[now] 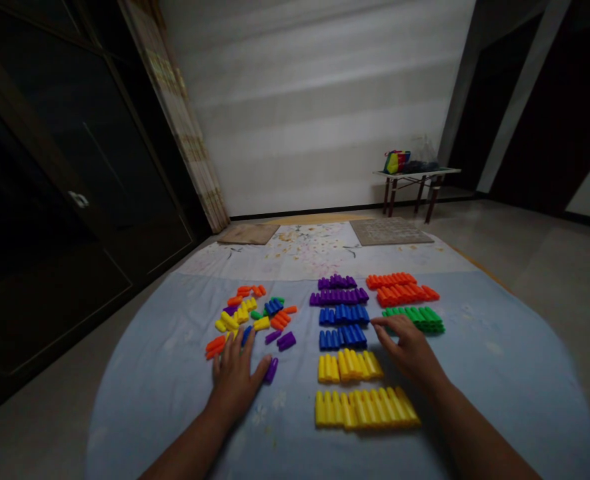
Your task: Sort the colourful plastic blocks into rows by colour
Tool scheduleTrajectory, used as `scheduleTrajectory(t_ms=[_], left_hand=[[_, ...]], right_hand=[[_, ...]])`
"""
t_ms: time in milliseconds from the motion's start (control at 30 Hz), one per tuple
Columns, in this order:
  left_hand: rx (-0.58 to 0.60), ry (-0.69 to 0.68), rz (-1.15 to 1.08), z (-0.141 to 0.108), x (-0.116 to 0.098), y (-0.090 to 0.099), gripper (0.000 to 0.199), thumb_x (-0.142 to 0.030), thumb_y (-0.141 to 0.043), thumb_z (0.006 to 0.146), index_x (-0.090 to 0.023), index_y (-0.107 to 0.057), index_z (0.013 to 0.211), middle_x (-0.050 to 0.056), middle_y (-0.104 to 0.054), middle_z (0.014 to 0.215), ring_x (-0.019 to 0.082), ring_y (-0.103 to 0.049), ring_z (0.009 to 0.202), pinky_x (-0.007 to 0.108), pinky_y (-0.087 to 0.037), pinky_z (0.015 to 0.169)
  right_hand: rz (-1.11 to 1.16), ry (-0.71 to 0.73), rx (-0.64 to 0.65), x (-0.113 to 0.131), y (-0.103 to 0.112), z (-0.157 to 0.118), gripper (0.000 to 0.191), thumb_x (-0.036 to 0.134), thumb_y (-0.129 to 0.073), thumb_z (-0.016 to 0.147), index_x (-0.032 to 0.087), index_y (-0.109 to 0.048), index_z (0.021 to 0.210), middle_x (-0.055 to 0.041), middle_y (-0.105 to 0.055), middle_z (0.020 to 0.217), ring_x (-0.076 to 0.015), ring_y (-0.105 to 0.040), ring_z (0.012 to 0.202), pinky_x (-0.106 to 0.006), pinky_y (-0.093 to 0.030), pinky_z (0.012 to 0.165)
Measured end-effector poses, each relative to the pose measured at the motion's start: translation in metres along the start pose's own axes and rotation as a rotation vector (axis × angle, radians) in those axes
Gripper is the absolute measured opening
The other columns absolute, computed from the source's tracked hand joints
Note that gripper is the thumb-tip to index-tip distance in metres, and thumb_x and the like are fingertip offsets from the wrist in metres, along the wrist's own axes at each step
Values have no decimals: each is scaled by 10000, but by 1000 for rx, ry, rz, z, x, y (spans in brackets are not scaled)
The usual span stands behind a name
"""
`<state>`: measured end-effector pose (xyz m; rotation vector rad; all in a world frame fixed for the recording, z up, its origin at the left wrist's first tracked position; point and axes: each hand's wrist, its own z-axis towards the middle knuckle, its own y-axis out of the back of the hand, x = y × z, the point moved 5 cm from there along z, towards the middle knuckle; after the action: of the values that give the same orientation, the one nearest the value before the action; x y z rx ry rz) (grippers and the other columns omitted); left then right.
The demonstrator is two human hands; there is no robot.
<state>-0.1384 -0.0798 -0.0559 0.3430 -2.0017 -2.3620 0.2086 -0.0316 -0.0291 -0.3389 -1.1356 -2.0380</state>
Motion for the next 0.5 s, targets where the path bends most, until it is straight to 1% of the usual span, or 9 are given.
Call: scheduleTrajectory(t_ms=[67, 167, 233, 267, 333, 367, 433, 500], left_hand=[[-18, -24, -36, 9, -17, 0, 616, -513, -317, 828, -183, -318, 1349, 109, -234, 1459, 259, -141, 1347, 495, -136, 1064], [12, -112, -116, 21, -44, 0, 591, -492, -305, 843, -168, -330, 1337, 122, -269, 1443, 250, -184, 1338, 502, -104, 1074], [14, -189, -181, 31, -59, 3, 561, -478, -298, 851, -180, -345, 1324, 108, -298, 1433, 220, -227, 1326, 452, -142, 1081], [-4, -206, -197, 37, -63, 5, 536, -464, -294, 856, -188, -364, 1309, 96, -324, 1420, 201, -256, 1314, 417, -175, 1079], [-61, -188, -194, 53, -66, 11, 487, -423, -296, 860, -188, -406, 1273, 88, -386, 1379, 182, -312, 1284, 371, -227, 1061], [-86, -164, -180, 63, -65, 13, 472, -398, -308, 857, -179, -418, 1260, 95, -408, 1360, 186, -331, 1270, 367, -237, 1054], [-106, -128, -158, 80, -60, 16, 457, -350, -369, 829, -161, -437, 1239, 121, -435, 1334, 217, -359, 1249, 391, -246, 1040], [-86, -116, -148, 95, -53, 15, 422, -309, -451, 778, -171, -500, 1173, 135, -505, 1266, 256, -418, 1199, 440, -271, 1007]], right_hand=[[-6, -2, 9, -1, -1, 0, 196, 292, -469, 824, 219, -643, 879, -55, -649, 821, -212, -570, 842, -356, -458, 763], [-14, -5, 18, -2, -2, -1, 199, 292, -471, 825, 215, -645, 880, -56, -648, 830, -211, -569, 847, -361, -456, 771], [-13, -10, 15, -3, -2, 0, 203, 292, -471, 824, 214, -648, 885, -59, -648, 838, -211, -571, 854, -363, -458, 773], [-11, -12, 10, -3, -1, 0, 204, 293, -472, 823, 214, -649, 888, -60, -649, 840, -211, -572, 853, -364, -460, 773], [-2, -10, -1, -3, 0, 0, 209, 298, -471, 820, 215, -650, 890, -61, -653, 843, -212, -576, 848, -366, -464, 766], [2, -7, -4, -3, 0, 0, 212, 302, -469, 820, 216, -650, 888, -62, -654, 842, -212, -578, 843, -367, -466, 761], [8, -5, -5, -3, 1, 0, 216, 305, -461, 821, 215, -647, 881, -62, -656, 839, -213, -578, 837, -375, -466, 761], [10, -7, -4, -4, 1, 1, 218, 301, -454, 821, 213, -644, 879, -61, -656, 839, -215, -575, 840, -381, -464, 766]])
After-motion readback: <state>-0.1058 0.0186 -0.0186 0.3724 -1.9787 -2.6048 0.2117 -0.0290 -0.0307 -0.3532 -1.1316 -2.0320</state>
